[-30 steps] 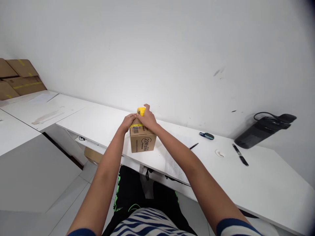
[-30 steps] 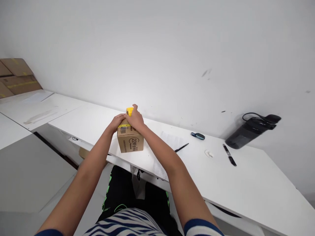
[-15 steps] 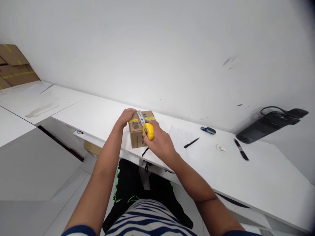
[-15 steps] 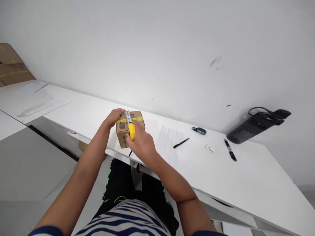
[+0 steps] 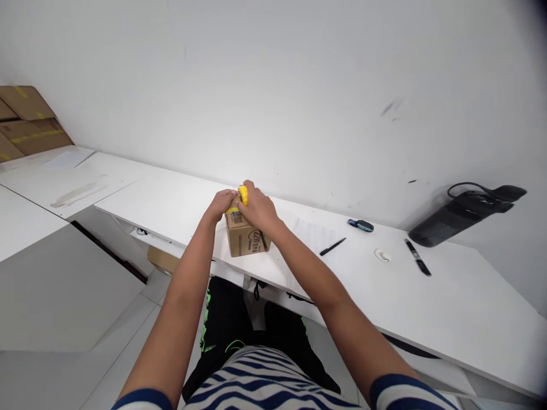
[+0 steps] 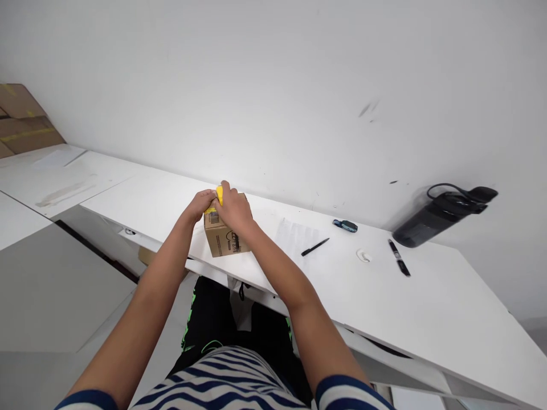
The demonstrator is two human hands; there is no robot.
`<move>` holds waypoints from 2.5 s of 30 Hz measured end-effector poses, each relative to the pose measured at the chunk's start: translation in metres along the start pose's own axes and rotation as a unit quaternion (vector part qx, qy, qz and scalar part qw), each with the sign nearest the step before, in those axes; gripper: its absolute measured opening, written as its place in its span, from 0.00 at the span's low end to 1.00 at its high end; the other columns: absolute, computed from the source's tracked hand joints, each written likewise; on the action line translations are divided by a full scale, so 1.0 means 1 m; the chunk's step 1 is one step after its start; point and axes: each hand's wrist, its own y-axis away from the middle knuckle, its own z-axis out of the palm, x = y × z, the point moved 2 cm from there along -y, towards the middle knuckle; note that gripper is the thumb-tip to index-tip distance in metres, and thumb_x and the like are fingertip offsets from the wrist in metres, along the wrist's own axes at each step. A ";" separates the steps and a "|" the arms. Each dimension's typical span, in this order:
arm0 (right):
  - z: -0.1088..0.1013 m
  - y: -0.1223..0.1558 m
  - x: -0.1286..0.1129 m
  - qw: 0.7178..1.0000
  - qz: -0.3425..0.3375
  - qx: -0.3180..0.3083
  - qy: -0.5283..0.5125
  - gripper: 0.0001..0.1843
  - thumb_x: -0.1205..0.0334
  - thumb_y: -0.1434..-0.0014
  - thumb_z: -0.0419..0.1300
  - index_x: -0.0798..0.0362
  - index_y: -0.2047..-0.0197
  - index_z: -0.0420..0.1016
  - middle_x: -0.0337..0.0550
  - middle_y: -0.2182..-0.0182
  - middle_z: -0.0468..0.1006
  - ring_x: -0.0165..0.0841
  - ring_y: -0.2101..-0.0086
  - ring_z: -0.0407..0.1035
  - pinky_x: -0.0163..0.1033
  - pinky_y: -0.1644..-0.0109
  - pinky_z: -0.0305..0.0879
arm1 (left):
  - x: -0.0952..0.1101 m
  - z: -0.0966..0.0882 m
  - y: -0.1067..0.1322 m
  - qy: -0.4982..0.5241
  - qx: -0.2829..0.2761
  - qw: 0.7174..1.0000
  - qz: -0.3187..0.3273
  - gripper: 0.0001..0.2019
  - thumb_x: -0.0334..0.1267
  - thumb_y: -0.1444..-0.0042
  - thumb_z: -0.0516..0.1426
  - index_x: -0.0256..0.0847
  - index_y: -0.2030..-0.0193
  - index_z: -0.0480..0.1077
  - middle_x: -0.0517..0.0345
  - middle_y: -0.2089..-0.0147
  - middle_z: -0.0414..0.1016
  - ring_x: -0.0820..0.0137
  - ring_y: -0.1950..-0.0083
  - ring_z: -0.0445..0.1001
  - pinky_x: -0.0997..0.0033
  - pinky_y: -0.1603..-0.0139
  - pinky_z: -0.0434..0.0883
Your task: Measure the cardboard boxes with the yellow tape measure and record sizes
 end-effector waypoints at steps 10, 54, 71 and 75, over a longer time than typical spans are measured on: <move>-0.030 -0.041 0.014 0.965 0.015 0.055 -0.256 0.41 0.43 0.41 0.59 0.47 0.32 0.47 0.52 0.50 0.76 0.44 0.58 0.76 0.50 0.56 0.73 | -0.020 -0.068 0.031 -0.004 0.059 0.996 0.060 0.15 0.49 0.44 0.58 0.39 0.63 0.75 0.55 0.64 0.77 0.68 0.64 0.72 0.69 0.60 0.70; -0.044 0.029 0.096 0.946 -0.047 -0.196 -0.253 0.26 0.51 0.47 0.66 0.49 0.48 0.66 0.43 0.54 0.76 0.38 0.56 0.71 0.45 0.54 0.69 | -0.045 -0.049 0.135 -0.020 0.182 0.979 0.085 0.33 0.44 0.39 0.57 0.47 0.27 0.58 0.56 0.29 0.63 0.60 0.29 0.62 0.64 0.30 0.60; -0.031 0.011 0.028 0.989 -0.149 0.004 0.021 0.24 0.53 0.41 0.62 0.52 0.43 0.70 0.50 0.50 0.80 0.45 0.50 0.72 0.58 0.33 0.49 | -0.041 0.051 0.094 0.030 0.121 0.984 0.127 0.39 0.46 0.40 0.60 0.47 0.25 0.48 0.48 0.25 0.54 0.57 0.27 0.58 0.60 0.29 0.58; -0.068 0.039 0.076 0.982 -0.100 0.156 -0.034 0.28 0.45 0.40 0.61 0.50 0.41 0.67 0.50 0.46 0.76 0.47 0.47 0.70 0.59 0.36 0.57 | -0.036 0.050 0.062 0.027 0.095 0.990 0.105 0.42 0.44 0.40 0.60 0.40 0.25 0.44 0.40 0.25 0.52 0.56 0.28 0.59 0.59 0.29 0.58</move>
